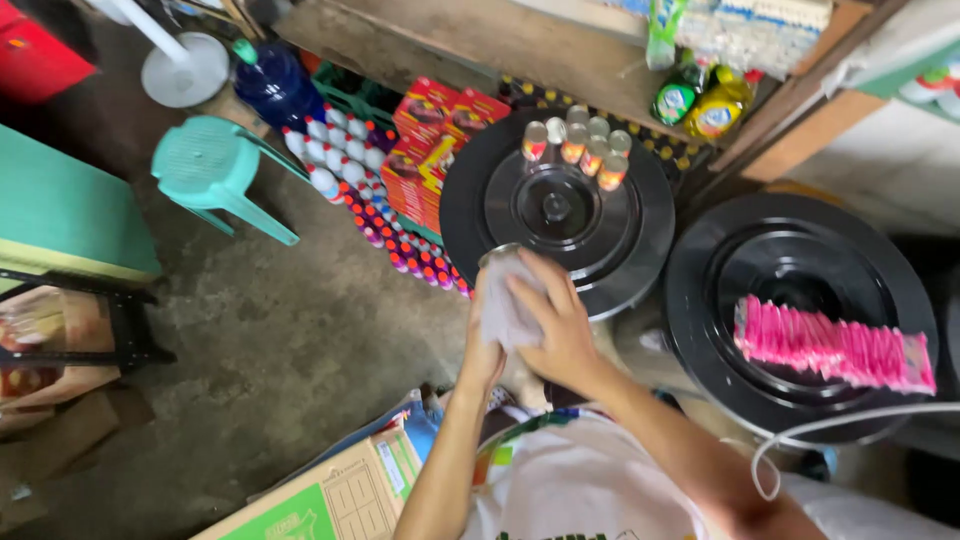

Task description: Wiping canned goods with a cloth and placing them onto grocery store shelves.

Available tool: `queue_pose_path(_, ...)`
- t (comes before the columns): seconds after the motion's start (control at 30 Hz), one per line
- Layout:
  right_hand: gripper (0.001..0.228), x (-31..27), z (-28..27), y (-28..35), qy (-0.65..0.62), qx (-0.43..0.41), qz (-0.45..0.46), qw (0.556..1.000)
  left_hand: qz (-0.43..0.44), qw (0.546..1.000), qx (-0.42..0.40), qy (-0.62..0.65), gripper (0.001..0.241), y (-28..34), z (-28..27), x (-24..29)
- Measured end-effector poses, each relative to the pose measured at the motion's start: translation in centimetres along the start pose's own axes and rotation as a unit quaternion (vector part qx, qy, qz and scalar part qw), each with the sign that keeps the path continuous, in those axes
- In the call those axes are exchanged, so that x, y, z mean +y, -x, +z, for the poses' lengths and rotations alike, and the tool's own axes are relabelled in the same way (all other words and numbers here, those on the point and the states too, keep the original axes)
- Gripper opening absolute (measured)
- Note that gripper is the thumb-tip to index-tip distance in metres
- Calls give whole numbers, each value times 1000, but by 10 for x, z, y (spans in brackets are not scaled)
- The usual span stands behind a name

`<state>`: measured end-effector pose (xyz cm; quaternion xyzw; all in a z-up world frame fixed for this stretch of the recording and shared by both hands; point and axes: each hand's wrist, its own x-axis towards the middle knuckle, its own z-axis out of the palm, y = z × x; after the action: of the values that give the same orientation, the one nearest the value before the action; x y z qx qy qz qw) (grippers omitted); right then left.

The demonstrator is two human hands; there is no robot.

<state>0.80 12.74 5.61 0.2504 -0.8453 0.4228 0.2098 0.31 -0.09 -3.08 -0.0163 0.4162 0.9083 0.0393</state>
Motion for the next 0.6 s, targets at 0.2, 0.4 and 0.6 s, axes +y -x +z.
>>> queue_pose_path(0.2,65,70,42,22,-308,-6,216,927,-45,973,9,225,54,-1,-5,2)
queue_pose_path(0.4,64,22,31,55,-272,5,210,939,-4,986,33,161,58,-6,-10,0)
queue_pose_path(0.6,81,-2,5,44,-8,11,79,997,-2,1000,7,-9,55,16,9,-3)
